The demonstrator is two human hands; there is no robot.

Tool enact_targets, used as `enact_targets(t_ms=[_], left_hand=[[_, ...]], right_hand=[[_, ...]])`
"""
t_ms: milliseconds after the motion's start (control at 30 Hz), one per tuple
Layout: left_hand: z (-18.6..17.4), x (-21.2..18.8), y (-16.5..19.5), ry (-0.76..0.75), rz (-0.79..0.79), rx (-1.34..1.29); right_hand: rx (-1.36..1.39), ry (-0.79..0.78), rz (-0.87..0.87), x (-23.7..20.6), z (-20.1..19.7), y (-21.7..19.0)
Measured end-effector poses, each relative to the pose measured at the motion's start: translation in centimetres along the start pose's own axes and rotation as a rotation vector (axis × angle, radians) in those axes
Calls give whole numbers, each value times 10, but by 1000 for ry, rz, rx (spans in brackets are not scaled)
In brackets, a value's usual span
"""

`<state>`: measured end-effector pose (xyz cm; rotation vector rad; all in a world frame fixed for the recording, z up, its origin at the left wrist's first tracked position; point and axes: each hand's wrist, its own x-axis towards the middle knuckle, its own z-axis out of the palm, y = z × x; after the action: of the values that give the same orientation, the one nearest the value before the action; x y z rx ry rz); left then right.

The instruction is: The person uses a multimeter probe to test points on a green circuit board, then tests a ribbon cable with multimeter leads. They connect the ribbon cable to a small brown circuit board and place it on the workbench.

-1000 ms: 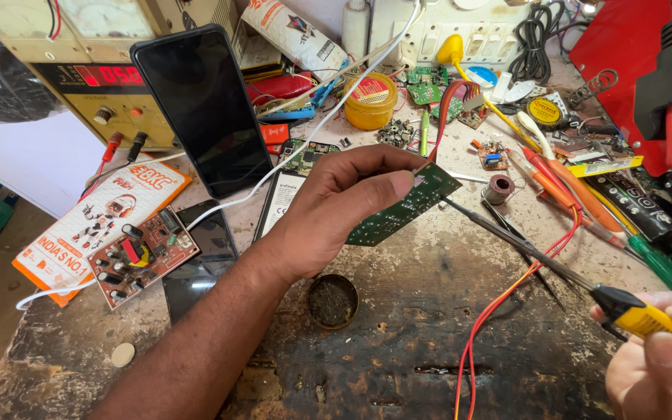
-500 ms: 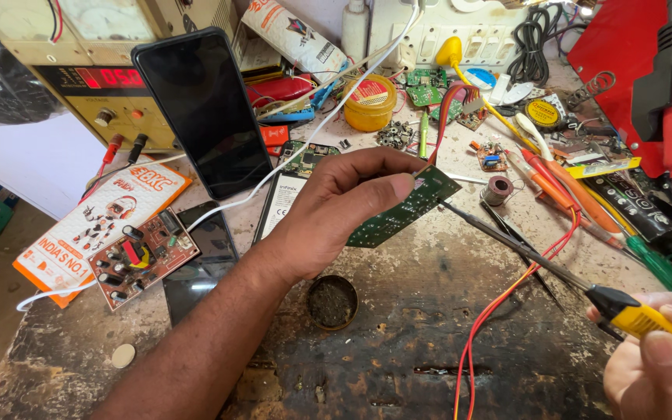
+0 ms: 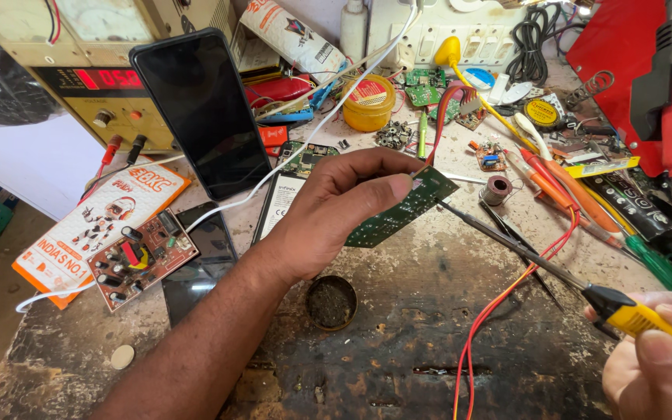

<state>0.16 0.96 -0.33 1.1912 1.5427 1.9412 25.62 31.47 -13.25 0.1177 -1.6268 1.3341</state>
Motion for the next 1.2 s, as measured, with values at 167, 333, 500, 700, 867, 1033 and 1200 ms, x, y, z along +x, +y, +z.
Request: enact_targets(t_ms=[167, 333, 500, 700, 867, 1033, 1200], left_hand=[[1, 0, 2, 7, -7, 16], [2, -1, 5, 13, 9, 66], [3, 0, 6, 24, -14, 58], [2, -1, 6, 23, -16, 80], [2, 0, 5, 20, -10, 81], [3, 0, 4, 22, -34, 21], [3, 0, 5, 24, -22, 57]], right_hand=[[-196, -44, 80, 3, 0, -24], [-158, -52, 66, -7, -1, -19], [-193, -38, 122, -9, -9, -15], [-42, -20, -2, -9, 2, -4], [10, -20, -13, -5, 7, -3], [-17, 18, 10, -7, 10, -7], [20, -3, -6, -6, 8, -5]])
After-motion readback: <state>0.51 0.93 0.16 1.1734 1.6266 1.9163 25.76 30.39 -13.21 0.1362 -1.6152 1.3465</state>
